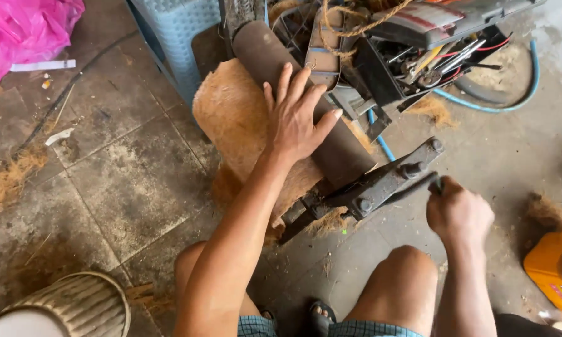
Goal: The person operates a manual roller machine to press a sheet of coconut fiber, then moves to a white table to fold the processed sheet multiple times.
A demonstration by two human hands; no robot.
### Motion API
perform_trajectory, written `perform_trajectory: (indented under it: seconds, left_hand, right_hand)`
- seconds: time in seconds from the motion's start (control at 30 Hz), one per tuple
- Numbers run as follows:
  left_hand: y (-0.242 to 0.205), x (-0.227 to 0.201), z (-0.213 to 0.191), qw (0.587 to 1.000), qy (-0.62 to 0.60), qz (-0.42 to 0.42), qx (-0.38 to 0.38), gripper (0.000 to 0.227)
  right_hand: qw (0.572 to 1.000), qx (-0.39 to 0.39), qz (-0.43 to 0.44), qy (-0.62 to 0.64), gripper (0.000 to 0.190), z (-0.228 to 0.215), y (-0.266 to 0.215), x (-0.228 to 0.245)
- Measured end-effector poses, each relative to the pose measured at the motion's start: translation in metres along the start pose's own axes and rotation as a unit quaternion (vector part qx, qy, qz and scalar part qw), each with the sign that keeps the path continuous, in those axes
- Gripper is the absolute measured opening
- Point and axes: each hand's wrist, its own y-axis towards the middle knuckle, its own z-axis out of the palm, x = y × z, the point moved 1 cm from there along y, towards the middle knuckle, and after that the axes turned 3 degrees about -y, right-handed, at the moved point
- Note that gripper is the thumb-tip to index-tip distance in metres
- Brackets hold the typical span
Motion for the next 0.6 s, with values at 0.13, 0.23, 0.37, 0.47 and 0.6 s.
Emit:
perform_trajectory:
  seconds: [0.13, 0.23, 0.37, 0.47, 0.6]
  left_hand:
    - [0.019, -0.004, 0.001, 0.999, 0.001, 0.028, -0.042, 0.047]
    - [0.01, -0.005, 0.001, 0.999, 0.015, 0.019, -0.021, 0.041]
    - [0.006, 0.005, 0.001, 1.0, 0.006, 0.005, 0.016, 0.057]
    - [-0.005, 0.016, -0.011, 0.999, -0.003, -0.013, 0.043, 0.066]
    - [0.007, 0.026, -0.008, 0.997, 0.013, 0.065, 0.031, 0.054]
  right_hand:
    - [0.987, -0.138, -0.081, 0.013, 0.024, 0.006, -0.052, 0.002]
    - [0.997, -0.043, -0.056, 0.022, 0.028, 0.013, -0.075, 0.003]
    - [0.995, -0.081, -0.049, 0.044, 0.025, 0.014, -0.008, -0.001]
    - [0.998, 0.06, 0.008, 0.013, 0.03, 0.078, 0.056, 0.009]
    - [0.977, 0.148, -0.076, 0.131, 0.021, 0.352, 0.054, 0.06]
